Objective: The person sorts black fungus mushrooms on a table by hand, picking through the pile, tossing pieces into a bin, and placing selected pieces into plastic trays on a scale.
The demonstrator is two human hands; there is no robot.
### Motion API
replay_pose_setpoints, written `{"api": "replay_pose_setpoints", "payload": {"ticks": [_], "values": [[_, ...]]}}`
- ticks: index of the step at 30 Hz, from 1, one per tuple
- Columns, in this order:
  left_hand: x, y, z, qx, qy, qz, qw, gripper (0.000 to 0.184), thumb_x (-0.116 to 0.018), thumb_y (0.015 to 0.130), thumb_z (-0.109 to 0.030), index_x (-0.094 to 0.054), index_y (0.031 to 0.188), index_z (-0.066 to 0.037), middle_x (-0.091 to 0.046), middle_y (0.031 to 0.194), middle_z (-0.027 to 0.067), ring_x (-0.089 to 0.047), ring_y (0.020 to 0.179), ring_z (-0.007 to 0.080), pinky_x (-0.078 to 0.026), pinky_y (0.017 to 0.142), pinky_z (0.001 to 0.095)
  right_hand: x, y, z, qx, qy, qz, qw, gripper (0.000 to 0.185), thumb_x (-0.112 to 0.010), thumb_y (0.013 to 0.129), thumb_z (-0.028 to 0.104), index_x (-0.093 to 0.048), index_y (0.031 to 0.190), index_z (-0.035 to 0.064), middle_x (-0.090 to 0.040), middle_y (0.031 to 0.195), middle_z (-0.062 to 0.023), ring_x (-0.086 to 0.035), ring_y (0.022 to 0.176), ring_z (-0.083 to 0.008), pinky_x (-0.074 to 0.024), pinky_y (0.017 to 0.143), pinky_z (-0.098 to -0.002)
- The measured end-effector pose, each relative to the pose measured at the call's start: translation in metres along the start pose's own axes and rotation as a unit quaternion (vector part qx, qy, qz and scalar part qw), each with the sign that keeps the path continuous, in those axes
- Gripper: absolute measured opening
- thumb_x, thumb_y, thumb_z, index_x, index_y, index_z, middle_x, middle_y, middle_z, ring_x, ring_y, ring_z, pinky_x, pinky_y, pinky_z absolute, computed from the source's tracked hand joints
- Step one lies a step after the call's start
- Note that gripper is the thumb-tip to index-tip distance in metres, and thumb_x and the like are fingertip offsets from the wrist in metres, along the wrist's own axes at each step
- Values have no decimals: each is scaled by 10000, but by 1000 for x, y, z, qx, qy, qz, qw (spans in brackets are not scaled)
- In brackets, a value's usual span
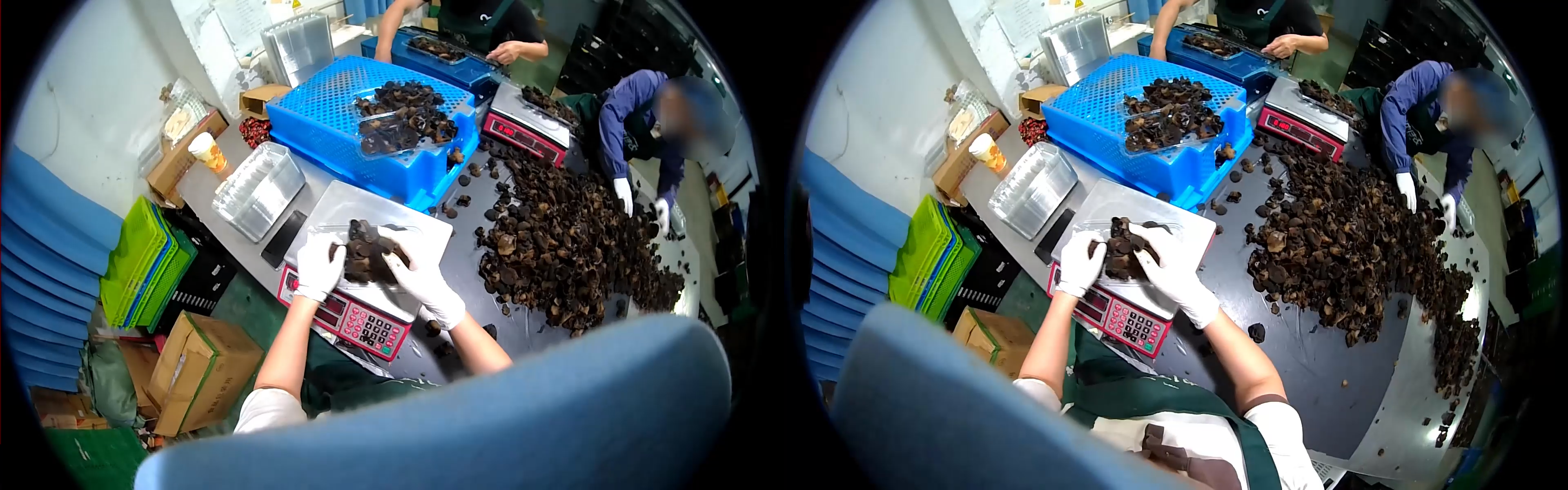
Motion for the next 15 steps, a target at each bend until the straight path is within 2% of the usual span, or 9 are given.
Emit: {"api": "replay_pose_setpoints", "payload": {"ticks": [1, 4, 6, 8, 10, 12, 13, 14, 15], "values": [[-3, -2, -6, 3, -8, -6, 1000, 126, -644, 858, -149, -624, 934, -50, -645, 915, 139, -638, 854, 317, -509, 779, 387, -9, 4, -2, -41, 17, 25, 999, 406, -590, 849, 49, -575, 1255, 38, -628, 1066, -174, -609, 979, -337, -480, 879, -407], [-10, -4, -11, 73, -78, 0, 994, 167, -562, 935, -162, -600, 1032, -32, -632, 999, 169, -622, 928, 322, -487, 840, 396, -35, 9, 2, 47, -105, 61, 991, 485, -614, 819, 97, -534, 1293, 36, -599, 1141, -163, -574, 1038, -337, -444, 922, -414], [-13, -4, -7, 71, -90, -10, 993, 203, -510, 967, -164, -585, 1082, -14, -605, 1068, 186, -595, 1007, 315, -460, 908, 376, -51, 3, -11, 13, -113, 107, 988, 566, -653, 815, 148, -488, 1342, 24, -569, 1225, -178, -541, 1127, -341, -400, 1003, -420], [-13, -4, -2, 79, -115, -4, 990, 224, -494, 975, -158, -571, 1123, -8, -592, 1100, 181, -582, 1043, 305, -444, 943, 373, -42, 1, -9, 14, -52, 63, 997, 558, -660, 826, 162, -497, 1342, 26, -559, 1267, -191, -529, 1185, -340, -387, 1048, -413], [-14, -7, 5, 92, -139, 3, 986, 248, -477, 982, -152, -558, 1163, -3, -580, 1133, 177, -568, 1078, 295, -428, 977, 369, -18, 2, -14, -94, 37, 29, 994, 510, -651, 839, 147, -527, 1320, 34, -557, 1287, -192, -525, 1217, -326, -394, 1056, -405], [-11, -10, 13, 72, -229, -49, 969, 233, -469, 961, -81, -551, 1164, 1, -566, 1149, 188, -550, 1089, 320, -427, 974, 383, 7, -9, -34, -231, 55, -10, 971, 454, -662, 840, 149, -572, 1273, 50, -582, 1259, -163, -558, 1157, -295, -437, 996, -394], [-13, -11, 17, 112, -262, 11, 959, 387, -569, 918, -108, -495, 1283, -2, -524, 1264, 198, -513, 1182, 330, -396, 1031, 385, 13, -13, -46, -208, 75, -49, 974, 447, -670, 839, 158, -578, 1263, 51, -584, 1250, -163, -553, 1155, -302, -430, 1000, -400], [-7, -12, 15, 110, -263, 16, 958, 387, -569, 918, -108, -495, 1283, -2, -524, 1264, 198, -513, 1182, 330, -396, 1031, 385, 20, -15, -52, -153, 3, -37, 988, 470, -680, 837, 217, -574, 1263, 52, -582, 1244, -171, -534, 1172, -323, -404, 1020, -425], [-3, -11, 1, 38, -207, 48, 976, 518, -650, 864, -167, -468, 1321, -5, -492, 1314, 213, -478, 1226, 358, -374, 1055, 411, 30, -10, -46, -98, -71, -33, 992, 499, -690, 835, 276, -570, 1264, 52, -580, 1238, -180, -515, 1190, -345, -379, 1041, -450]]}}
Point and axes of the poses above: each hand's wrist, its own y-axis towards the middle knuckle, its own x-axis out of the back of the hand, z = x × y, the point moved 8 cm from there along y, towards the middle knuckle
